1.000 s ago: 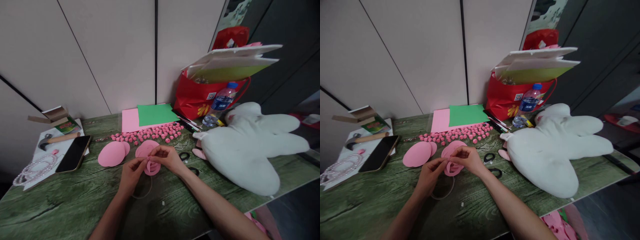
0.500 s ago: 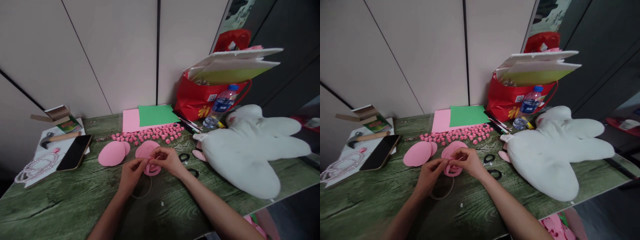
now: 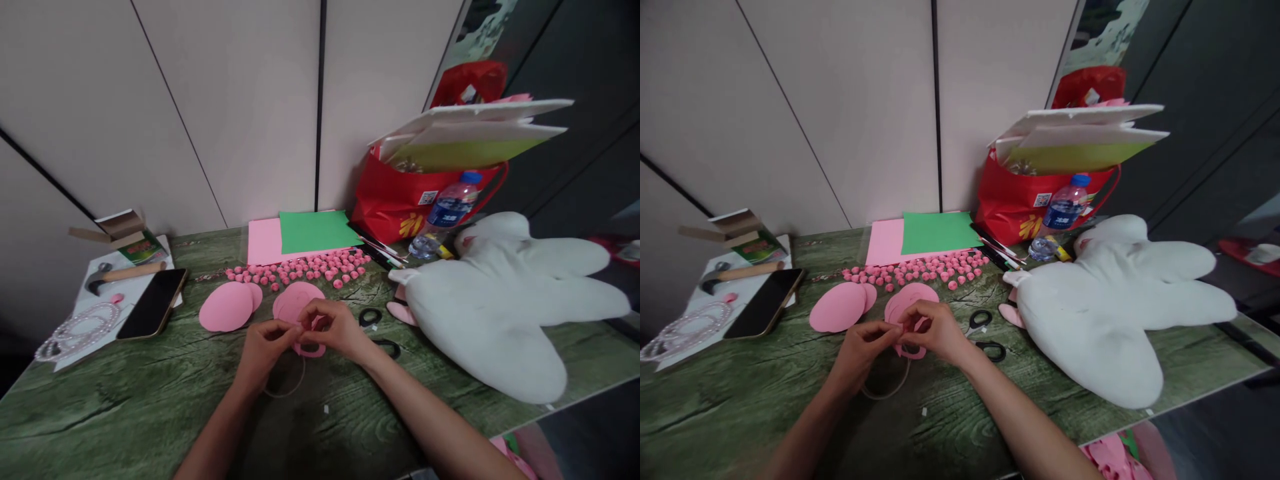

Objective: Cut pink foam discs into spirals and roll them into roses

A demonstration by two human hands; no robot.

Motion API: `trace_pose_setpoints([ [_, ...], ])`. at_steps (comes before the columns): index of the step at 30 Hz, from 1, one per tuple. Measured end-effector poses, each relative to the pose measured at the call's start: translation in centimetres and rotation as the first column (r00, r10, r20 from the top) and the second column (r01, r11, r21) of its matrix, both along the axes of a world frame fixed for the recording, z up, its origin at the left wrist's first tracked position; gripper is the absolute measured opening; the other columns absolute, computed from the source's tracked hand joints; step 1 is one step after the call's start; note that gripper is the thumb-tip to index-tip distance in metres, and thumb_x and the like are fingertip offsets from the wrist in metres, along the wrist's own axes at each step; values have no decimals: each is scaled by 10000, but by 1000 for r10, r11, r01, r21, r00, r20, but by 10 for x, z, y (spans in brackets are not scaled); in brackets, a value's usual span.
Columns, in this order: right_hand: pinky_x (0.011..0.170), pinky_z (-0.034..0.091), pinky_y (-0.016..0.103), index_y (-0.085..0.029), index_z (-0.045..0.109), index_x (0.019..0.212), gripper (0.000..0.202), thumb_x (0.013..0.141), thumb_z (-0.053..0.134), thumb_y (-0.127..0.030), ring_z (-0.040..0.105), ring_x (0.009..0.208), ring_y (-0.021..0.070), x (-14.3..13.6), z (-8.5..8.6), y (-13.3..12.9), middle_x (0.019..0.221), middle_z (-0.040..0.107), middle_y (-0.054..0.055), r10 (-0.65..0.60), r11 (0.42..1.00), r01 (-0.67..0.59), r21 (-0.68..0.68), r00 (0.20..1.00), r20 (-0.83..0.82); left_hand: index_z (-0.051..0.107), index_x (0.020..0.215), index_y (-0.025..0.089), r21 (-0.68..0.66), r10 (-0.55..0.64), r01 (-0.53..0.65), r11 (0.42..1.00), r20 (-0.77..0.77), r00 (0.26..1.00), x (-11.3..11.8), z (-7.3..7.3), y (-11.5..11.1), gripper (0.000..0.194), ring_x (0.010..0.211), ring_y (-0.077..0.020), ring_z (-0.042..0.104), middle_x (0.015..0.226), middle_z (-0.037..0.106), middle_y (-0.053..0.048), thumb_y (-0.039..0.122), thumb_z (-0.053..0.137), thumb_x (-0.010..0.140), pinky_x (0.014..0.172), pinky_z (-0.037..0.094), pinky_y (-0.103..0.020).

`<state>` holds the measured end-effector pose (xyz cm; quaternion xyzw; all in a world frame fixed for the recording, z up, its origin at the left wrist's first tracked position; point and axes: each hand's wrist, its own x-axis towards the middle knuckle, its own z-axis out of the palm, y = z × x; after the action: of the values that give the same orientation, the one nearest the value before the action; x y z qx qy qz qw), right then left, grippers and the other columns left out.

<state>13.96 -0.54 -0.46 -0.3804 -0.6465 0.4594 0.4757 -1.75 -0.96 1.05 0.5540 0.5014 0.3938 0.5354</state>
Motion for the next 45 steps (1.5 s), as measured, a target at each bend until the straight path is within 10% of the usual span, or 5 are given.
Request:
trace_pose_setpoints([
  [21,580,463,229,-157,660,735,147,668,678,-286,599,643,139,-3,-1,3,725,666,24,-94,995,94,-37,996,-1,701,700,116,-202,197,-113,973,462,865,-5,-9,8,175,629,-121,583,642,670,-28,216,741,562,642,460,-231],
  [30,455,516,262,-184,529,875,303,677,649,-380,636,516,153,-1,-2,9,644,584,-37,-180,928,18,-373,897,-404,694,644,115,-175,210,-144,974,466,859,-6,-11,11,136,652,-123,569,632,659,-30,223,733,570,634,448,-223],
  [35,779,507,329,-190,512,1019,460,626,712,-320,642,830,172,3,-4,15,892,652,50,-270,937,97,-336,812,-517,688,624,105,-246,216,-96,964,528,822,-5,-10,11,137,651,-124,577,635,659,-35,220,738,570,634,467,-229],
  [38,692,527,288,-184,561,896,393,566,751,-284,642,733,147,2,-7,15,826,657,19,-294,931,151,-333,849,-438,689,635,103,-292,234,-71,954,573,786,-6,-9,11,136,650,-124,585,641,664,-40,209,742,569,643,481,-230],
  [45,433,487,223,-143,601,581,304,667,635,-433,566,433,106,-5,-4,4,531,622,-11,-6,909,-93,-407,972,-236,684,629,105,-284,262,-100,953,617,742,-4,-8,14,131,664,-115,591,655,668,-31,191,750,556,673,492,-216],
])
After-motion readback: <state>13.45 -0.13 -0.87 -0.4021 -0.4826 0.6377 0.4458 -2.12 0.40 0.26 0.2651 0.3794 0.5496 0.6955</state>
